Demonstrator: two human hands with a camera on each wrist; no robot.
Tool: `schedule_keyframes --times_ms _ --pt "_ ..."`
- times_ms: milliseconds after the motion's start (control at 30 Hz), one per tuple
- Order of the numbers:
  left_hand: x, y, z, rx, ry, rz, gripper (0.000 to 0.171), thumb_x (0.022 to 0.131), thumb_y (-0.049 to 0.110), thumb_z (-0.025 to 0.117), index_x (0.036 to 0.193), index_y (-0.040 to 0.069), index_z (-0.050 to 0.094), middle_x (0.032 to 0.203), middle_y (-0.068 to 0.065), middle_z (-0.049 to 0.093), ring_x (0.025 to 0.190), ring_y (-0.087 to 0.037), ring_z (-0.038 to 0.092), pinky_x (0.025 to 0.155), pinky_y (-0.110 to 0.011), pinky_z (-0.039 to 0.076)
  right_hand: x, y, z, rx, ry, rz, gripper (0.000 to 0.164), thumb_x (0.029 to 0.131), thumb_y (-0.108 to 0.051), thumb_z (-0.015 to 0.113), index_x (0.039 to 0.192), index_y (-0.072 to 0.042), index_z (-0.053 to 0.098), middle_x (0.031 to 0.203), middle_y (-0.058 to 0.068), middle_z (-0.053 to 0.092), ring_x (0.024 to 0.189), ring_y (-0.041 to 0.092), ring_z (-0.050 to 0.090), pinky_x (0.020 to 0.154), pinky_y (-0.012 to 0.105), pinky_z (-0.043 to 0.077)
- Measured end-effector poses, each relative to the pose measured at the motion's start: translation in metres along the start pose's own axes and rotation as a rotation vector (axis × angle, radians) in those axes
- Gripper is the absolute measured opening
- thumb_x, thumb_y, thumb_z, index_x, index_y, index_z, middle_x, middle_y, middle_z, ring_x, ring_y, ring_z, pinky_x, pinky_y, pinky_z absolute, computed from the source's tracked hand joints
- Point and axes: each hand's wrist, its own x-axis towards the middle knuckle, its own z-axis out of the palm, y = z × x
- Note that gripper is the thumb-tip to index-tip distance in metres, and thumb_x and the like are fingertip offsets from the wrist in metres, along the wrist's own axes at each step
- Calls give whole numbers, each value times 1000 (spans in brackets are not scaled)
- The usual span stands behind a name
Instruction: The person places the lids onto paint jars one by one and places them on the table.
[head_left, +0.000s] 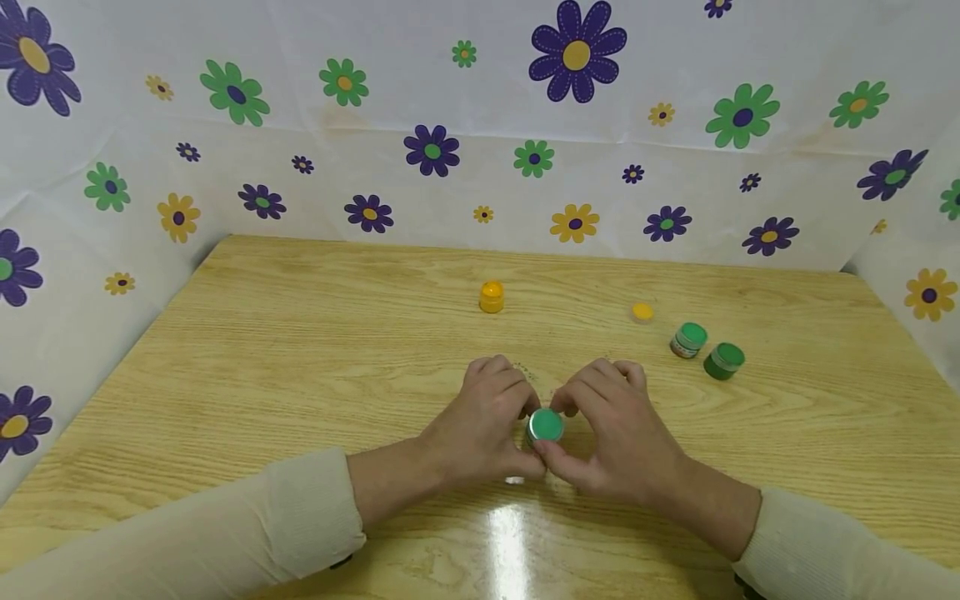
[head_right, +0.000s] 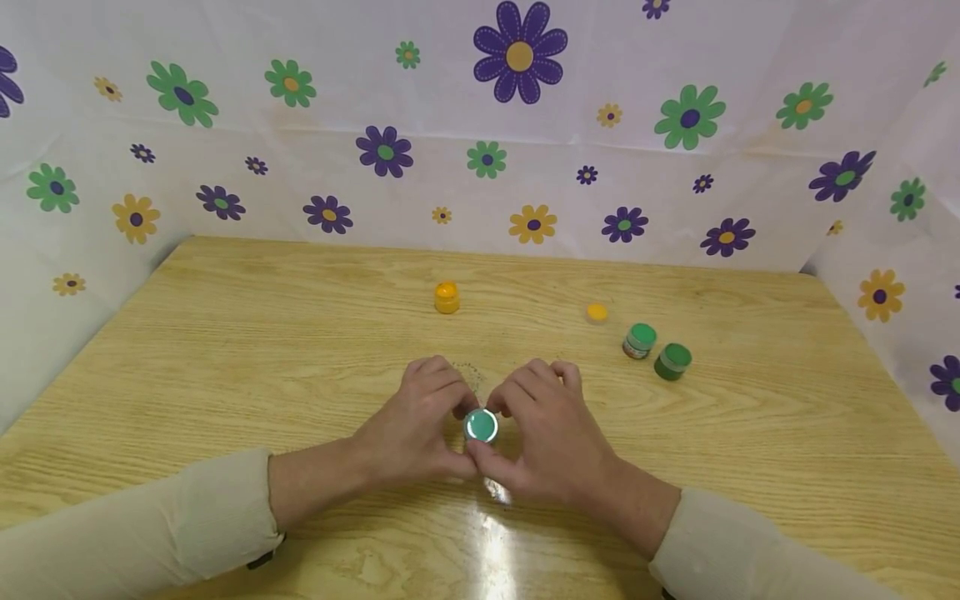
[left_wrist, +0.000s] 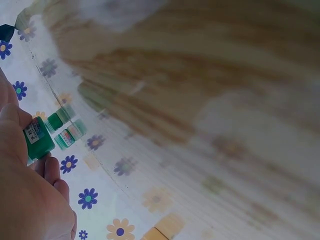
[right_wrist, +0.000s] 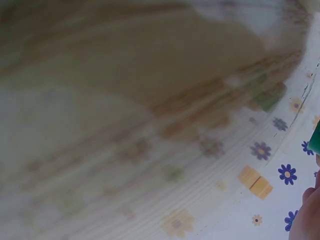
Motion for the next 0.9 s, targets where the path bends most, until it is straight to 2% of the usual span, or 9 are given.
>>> schedule_keyframes --times_ms 200,300,400,567,900 --pt "0 0 -1 -2 -10 0 32 61 30 83 82 13 67 78 6 62 81 -11 46 93 -38 42 0 -1 -1 -24 -41 60 37 85 -53 69 84 -17 59 80 -8 56 85 10 49 87 44 34" --pt "0 0 -2 -9 -12 -5 32 61 29 83 82 12 67 77 6 61 81 -11 45 93 -39 42 0 0 -1 0 -26 57 42 87 -58 64 90 -16 61 83 -7 57 85 10 49 86 42 34" --pt "0 0 -2 -14 -2 -4 32 61 29 83 82 12 66 77 6 60 81 -11 45 93 -39 42 0 1 0 45 4 15 37 87 -50 65 97 -15 63 88 -6 59 88 12 50 84 42 33" --pt "1 -1 -1 -11 24 6 29 62 28 82 79 12 64 74 6 59 79 -11 45 89 -37 41 2 1 1 66 27 -57 26 77 -29 68 99 -16 66 95 -7 63 94 15 51 82 42 31" --pt "1 0 -1 -18 20 1 28 62 28 82 78 13 65 74 5 60 79 -11 45 91 -37 41 1 1 2 57 29 -61 23 74 -27 70 94 -17 65 91 -8 61 92 14 51 83 42 31"
